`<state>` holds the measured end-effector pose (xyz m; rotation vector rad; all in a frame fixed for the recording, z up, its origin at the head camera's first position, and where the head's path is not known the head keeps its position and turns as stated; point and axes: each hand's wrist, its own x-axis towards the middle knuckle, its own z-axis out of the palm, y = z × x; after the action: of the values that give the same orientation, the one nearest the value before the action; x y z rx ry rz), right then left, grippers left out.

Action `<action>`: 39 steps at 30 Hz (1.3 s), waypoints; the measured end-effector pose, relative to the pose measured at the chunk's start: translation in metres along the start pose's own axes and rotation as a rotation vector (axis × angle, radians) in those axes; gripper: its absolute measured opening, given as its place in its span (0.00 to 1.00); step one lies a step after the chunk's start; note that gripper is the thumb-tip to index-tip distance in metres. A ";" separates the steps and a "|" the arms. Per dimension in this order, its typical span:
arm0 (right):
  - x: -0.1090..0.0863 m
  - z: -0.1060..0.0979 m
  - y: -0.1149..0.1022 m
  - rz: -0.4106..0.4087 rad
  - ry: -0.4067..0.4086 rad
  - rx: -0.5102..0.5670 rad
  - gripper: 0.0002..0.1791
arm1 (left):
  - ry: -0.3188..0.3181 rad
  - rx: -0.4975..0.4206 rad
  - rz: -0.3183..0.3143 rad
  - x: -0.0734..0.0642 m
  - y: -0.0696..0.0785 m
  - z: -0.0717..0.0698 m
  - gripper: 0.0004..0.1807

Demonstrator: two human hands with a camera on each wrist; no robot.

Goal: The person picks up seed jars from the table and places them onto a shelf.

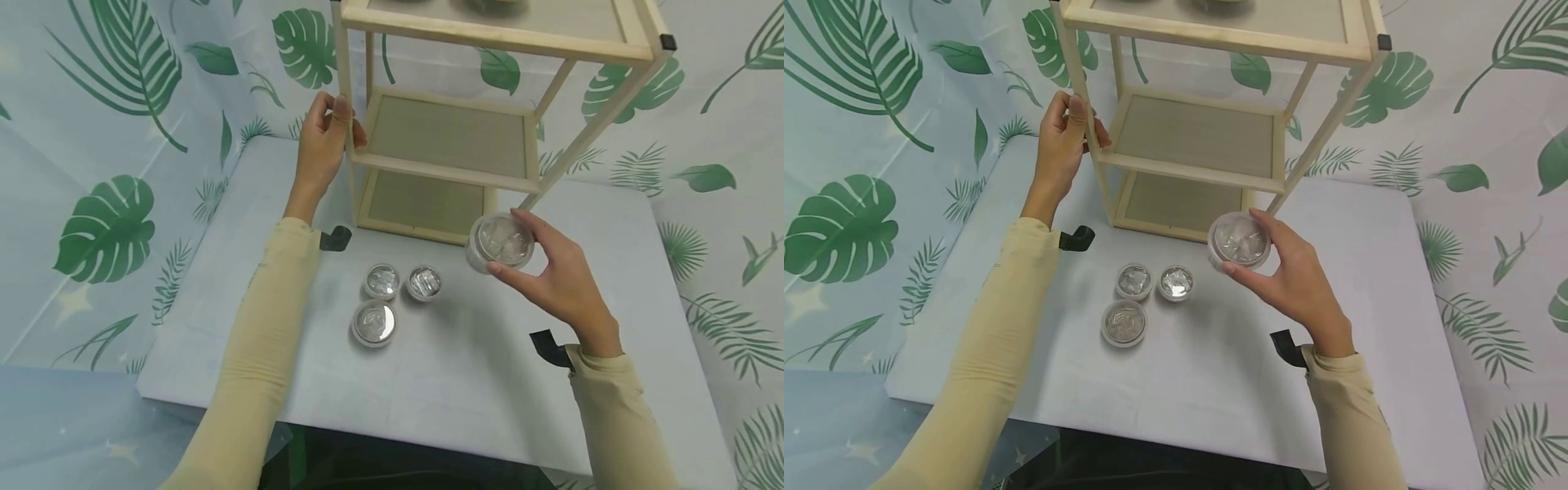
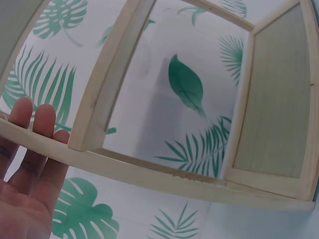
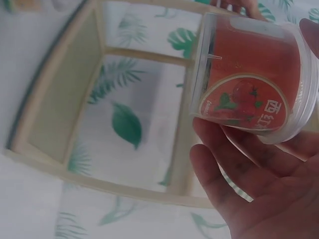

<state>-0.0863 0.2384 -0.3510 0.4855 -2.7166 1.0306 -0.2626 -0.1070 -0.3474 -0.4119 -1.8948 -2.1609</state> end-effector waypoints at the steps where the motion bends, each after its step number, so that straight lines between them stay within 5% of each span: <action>1: 0.003 -0.003 -0.002 -0.009 0.006 -0.008 0.48 | 0.000 -0.001 0.000 0.000 0.000 0.000 0.13; 21: 0.047 -0.062 -0.034 -0.073 0.185 -0.105 0.42 | -0.004 -0.013 -0.014 0.005 -0.001 0.000 0.13; 29: 0.076 -0.091 -0.048 -0.210 0.316 -0.074 0.34 | -0.011 -0.001 0.007 0.006 0.000 -0.001 0.13; 39: 0.107 -0.132 -0.060 -0.230 0.421 -0.050 0.30 | -0.001 0.009 -0.013 0.006 0.004 0.000 0.13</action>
<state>-0.1548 0.2592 -0.1856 0.4932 -2.2513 0.8847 -0.2670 -0.1072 -0.3412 -0.3999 -1.9119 -2.1601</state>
